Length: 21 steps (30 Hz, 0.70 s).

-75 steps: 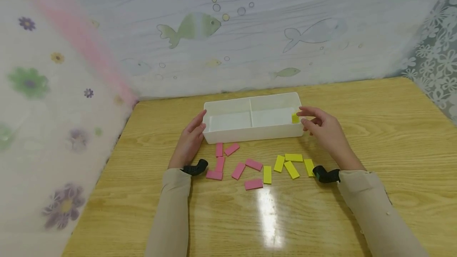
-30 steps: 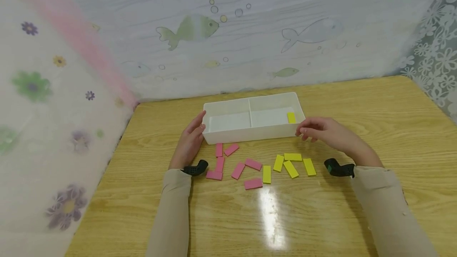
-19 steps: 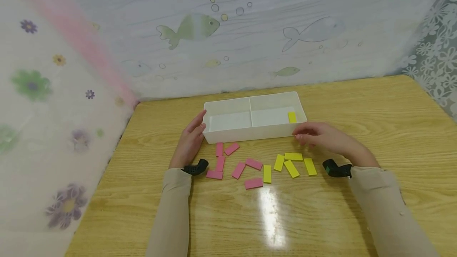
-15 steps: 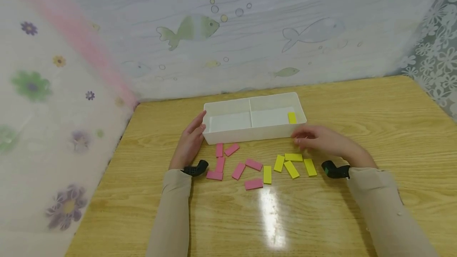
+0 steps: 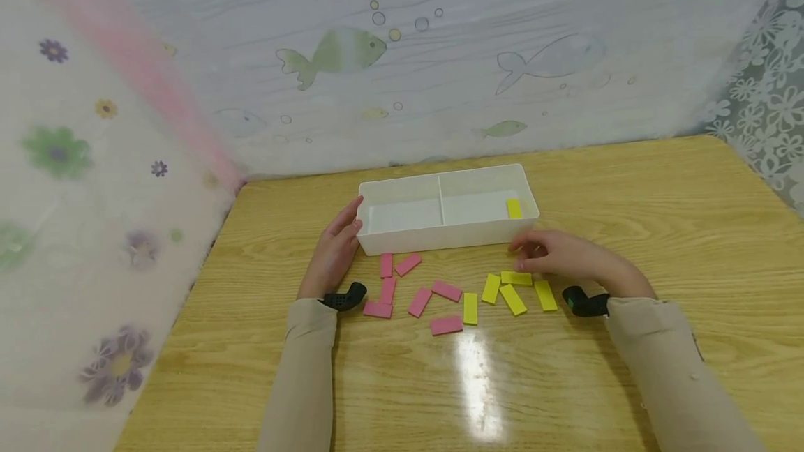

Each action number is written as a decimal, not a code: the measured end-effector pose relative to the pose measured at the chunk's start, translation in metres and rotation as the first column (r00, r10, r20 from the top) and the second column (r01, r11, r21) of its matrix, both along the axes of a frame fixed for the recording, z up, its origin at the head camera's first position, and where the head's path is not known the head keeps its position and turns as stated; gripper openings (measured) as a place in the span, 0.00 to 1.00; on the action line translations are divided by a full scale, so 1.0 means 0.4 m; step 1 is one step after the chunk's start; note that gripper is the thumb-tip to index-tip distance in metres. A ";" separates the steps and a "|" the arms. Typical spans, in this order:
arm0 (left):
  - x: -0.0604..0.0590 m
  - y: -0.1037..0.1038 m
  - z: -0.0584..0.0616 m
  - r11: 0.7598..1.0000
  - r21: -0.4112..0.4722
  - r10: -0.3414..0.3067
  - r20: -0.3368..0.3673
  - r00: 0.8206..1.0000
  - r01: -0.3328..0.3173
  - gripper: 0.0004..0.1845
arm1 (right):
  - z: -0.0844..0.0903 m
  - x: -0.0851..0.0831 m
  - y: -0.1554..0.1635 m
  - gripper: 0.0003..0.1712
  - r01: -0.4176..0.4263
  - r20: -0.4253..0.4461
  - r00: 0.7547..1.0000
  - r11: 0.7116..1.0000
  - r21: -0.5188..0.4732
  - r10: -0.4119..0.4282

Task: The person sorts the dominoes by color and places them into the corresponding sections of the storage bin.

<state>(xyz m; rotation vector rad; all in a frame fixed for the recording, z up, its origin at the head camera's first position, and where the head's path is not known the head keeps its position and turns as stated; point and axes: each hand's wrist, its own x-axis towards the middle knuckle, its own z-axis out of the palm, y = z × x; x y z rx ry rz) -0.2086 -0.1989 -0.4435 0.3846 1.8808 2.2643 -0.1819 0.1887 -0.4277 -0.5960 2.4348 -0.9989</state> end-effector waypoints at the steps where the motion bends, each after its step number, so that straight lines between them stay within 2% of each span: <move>1: -0.001 0.000 0.001 1.000 -0.001 -0.001 -0.001 1.000 0.001 0.27 | -0.001 -0.001 -0.001 0.25 -0.004 -0.011 1.000 1.000 0.012 0.004; 10: -0.008 -0.001 0.008 1.000 0.016 -0.006 -0.013 1.000 0.006 0.26 | 0.000 -0.001 -0.012 0.23 -0.023 -0.038 0.999 0.999 0.031 0.024; 21: -0.003 -0.001 -0.006 1.000 0.016 0.003 -0.012 1.000 -0.003 0.26 | -0.004 0.009 -0.008 0.20 -0.061 -0.020 0.998 0.998 0.036 0.061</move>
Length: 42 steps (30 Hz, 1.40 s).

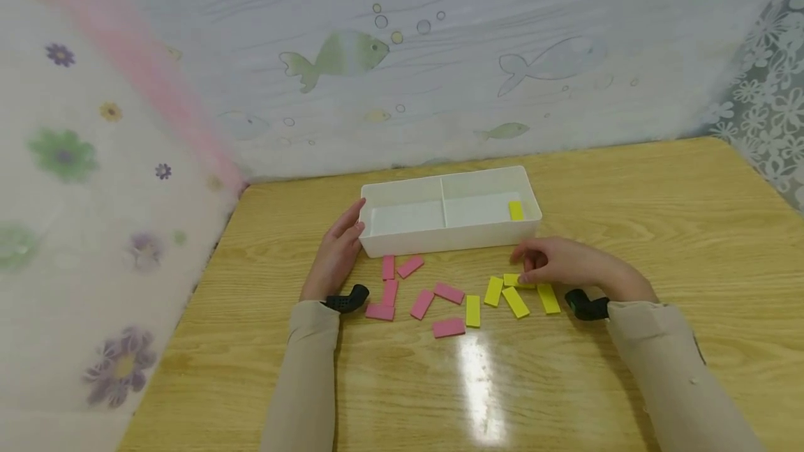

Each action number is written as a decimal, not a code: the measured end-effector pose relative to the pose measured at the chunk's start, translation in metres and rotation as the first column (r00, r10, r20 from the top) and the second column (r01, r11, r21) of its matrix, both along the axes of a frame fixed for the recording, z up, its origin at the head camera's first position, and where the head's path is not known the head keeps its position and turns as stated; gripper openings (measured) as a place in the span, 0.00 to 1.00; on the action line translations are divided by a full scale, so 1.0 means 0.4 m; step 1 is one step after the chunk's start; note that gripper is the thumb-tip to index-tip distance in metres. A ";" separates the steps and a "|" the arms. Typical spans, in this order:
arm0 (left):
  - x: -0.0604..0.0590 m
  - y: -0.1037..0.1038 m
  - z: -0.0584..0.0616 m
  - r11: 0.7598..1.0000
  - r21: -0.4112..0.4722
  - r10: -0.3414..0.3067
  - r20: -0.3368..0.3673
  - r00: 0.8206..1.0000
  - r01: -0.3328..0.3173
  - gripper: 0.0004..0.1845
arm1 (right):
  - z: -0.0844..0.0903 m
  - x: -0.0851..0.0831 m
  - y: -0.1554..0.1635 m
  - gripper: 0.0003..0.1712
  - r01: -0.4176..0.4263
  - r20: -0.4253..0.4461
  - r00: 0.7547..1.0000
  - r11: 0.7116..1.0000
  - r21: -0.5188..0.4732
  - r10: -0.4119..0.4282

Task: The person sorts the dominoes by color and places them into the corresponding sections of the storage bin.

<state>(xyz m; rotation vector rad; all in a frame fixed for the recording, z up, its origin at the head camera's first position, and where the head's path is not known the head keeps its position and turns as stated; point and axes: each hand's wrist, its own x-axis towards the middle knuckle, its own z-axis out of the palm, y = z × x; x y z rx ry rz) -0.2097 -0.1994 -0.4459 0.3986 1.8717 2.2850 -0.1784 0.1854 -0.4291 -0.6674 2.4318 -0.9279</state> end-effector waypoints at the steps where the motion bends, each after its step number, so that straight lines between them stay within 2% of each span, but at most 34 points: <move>1: 0.001 0.001 0.000 1.000 0.003 -0.002 -0.003 1.000 0.002 0.26 | 0.000 0.001 0.000 0.21 0.004 0.003 1.000 1.000 0.001 -0.004; 8: 0.006 0.002 0.000 1.000 0.009 -0.006 -0.006 1.000 0.006 0.26 | -0.001 0.001 -0.002 0.24 -0.011 0.014 1.000 1.000 0.014 0.011; 14: 0.003 0.003 0.003 1.000 0.000 0.007 -0.008 1.000 -0.007 0.26 | 0.000 0.001 -0.004 0.22 -0.004 -0.007 1.000 1.000 0.010 0.004; 21: 0.005 0.004 0.001 1.000 0.005 -0.008 -0.009 1.000 0.008 0.26 | 0.000 0.006 -0.008 0.20 0.021 0.015 1.000 1.000 0.011 -0.021; 35: 0.009 0.002 0.004 1.000 -0.013 0.003 -0.009 1.000 -0.003 0.26 | -0.002 0.008 -0.019 0.17 -0.023 -0.089 0.996 0.999 0.034 0.026; 42: 0.011 0.004 0.002 1.000 -0.016 0.006 -0.007 1.000 -0.006 0.26 | 0.001 0.015 -0.023 0.16 -0.001 -0.081 0.997 0.999 0.040 0.004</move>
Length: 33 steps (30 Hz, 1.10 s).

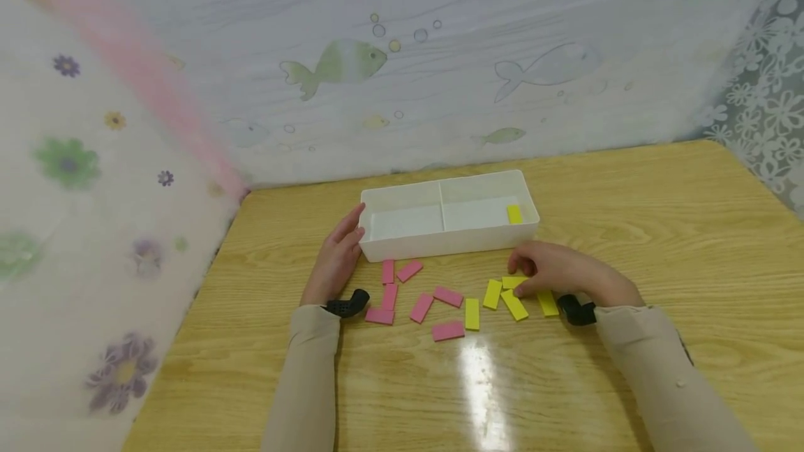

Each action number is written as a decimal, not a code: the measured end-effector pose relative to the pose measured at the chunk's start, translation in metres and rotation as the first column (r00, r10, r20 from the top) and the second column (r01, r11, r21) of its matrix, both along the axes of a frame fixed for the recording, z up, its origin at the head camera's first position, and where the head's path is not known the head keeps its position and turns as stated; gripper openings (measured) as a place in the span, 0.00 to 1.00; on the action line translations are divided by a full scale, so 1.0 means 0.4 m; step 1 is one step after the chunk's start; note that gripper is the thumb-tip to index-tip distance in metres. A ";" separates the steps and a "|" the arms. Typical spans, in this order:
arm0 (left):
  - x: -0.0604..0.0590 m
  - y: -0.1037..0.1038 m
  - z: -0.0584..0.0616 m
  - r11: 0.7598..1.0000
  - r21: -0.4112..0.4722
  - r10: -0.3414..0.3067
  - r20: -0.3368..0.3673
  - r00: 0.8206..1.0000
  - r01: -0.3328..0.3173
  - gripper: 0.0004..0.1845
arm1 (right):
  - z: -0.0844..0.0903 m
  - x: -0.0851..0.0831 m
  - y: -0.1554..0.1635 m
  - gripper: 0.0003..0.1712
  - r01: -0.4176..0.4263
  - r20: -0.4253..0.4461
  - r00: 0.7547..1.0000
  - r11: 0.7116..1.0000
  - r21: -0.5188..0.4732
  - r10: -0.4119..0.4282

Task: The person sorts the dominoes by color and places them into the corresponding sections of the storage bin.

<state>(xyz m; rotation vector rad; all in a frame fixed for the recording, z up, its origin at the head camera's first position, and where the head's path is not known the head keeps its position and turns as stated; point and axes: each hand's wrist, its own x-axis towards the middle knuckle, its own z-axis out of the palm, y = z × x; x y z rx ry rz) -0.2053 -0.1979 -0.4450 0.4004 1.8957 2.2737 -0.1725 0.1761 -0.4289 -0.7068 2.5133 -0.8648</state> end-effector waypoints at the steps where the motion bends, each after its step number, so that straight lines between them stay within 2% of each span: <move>1: 0.000 0.000 -0.001 1.000 0.002 0.001 0.004 1.000 -0.001 0.26 | -0.001 0.000 -0.001 0.16 0.005 0.006 1.000 1.000 0.003 -0.005; 10: -0.002 0.000 -0.006 1.000 0.011 0.006 0.008 1.000 -0.006 0.25 | -0.010 -0.003 -0.001 0.13 0.017 -0.014 1.000 1.000 0.011 -0.017; 17: -0.020 -0.008 -0.031 1.000 0.020 0.014 0.011 1.000 -0.015 0.25 | -0.007 -0.001 -0.002 0.12 0.040 -0.021 0.999 0.999 0.021 -0.040; 27: -0.025 -0.009 -0.034 0.998 0.052 0.018 0.023 1.000 -0.019 0.25 | 0.002 0.002 -0.008 0.13 0.062 -0.048 0.997 0.997 0.048 -0.059; 33: -0.021 -0.009 -0.035 0.999 0.034 0.021 0.015 1.000 -0.021 0.25 | -0.004 0.000 -0.009 0.13 0.064 -0.060 0.996 0.996 0.061 -0.061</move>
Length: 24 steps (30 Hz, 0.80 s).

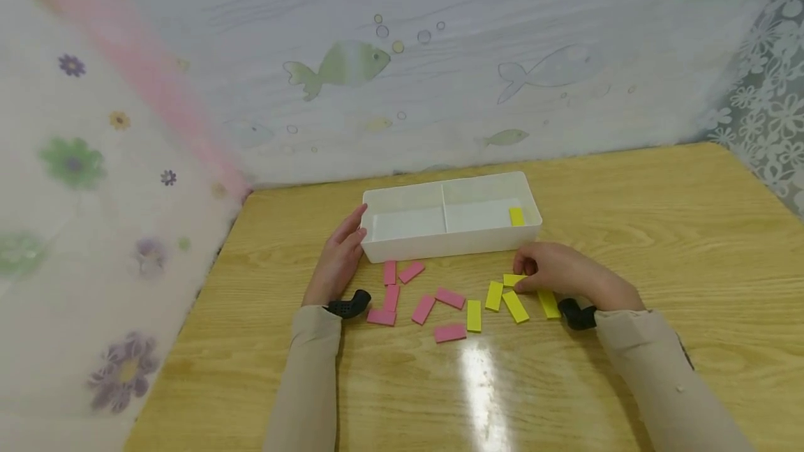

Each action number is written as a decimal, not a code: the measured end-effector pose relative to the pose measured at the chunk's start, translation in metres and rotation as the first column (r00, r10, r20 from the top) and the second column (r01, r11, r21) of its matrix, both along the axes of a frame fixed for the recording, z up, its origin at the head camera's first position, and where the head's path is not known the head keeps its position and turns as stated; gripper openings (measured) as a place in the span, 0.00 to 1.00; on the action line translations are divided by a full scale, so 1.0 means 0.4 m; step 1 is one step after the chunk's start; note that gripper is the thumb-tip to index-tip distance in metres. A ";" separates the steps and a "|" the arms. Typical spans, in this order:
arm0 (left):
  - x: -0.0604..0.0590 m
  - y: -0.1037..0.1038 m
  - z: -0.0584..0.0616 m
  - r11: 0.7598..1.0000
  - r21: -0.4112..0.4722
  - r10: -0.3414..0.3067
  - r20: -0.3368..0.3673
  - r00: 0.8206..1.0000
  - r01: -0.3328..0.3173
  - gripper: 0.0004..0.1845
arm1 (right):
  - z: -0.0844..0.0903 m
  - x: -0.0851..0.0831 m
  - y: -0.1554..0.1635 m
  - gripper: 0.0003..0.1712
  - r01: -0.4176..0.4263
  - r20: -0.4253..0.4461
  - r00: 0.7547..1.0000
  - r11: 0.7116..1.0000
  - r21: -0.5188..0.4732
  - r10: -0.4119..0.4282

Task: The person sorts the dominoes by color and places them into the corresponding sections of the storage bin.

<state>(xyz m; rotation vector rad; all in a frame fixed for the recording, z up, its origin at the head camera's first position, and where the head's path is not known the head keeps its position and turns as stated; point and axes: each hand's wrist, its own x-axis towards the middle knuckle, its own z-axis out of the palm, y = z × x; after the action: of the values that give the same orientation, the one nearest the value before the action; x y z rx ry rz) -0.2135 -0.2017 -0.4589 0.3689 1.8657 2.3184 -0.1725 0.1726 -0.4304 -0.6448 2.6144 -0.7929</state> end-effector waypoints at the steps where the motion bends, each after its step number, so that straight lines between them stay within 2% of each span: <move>1: 0.001 0.001 0.004 1.000 -0.003 0.001 0.001 1.000 -0.001 0.25 | -0.001 -0.001 0.000 0.13 0.001 -0.003 1.000 1.000 0.000 -0.001; 6: 0.013 0.006 0.023 1.000 -0.017 -0.011 0.013 1.000 0.011 0.26 | -0.006 -0.002 0.001 0.13 -0.001 0.003 1.000 1.000 0.005 0.001; 11: 0.015 0.009 0.035 0.999 -0.037 -0.025 -0.014 1.000 0.024 0.27 | -0.005 -0.003 0.002 0.13 0.002 -0.016 1.000 1.000 0.017 -0.002; 14: 0.013 0.009 0.034 0.999 -0.037 -0.030 -0.022 0.999 0.029 0.27 | -0.003 -0.004 0.002 0.13 0.006 -0.025 1.000 1.000 0.023 -0.006; 19: 0.005 0.005 0.016 0.999 -0.025 -0.026 -0.017 1.000 0.025 0.26 | 0.001 -0.001 0.001 0.12 -0.001 -0.036 0.999 1.000 0.026 0.001; 24: 0.015 0.012 0.029 0.999 -0.024 -0.024 -0.023 0.999 0.023 0.26 | 0.002 0.000 0.001 0.13 0.001 -0.041 0.999 1.000 0.029 0.000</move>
<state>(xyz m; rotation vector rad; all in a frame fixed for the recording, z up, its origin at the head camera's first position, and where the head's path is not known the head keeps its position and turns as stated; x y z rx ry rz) -0.2076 -0.1969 -0.4471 0.4142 1.8870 2.2846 -0.1727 0.1731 -0.4296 -0.6596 2.6581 -0.7480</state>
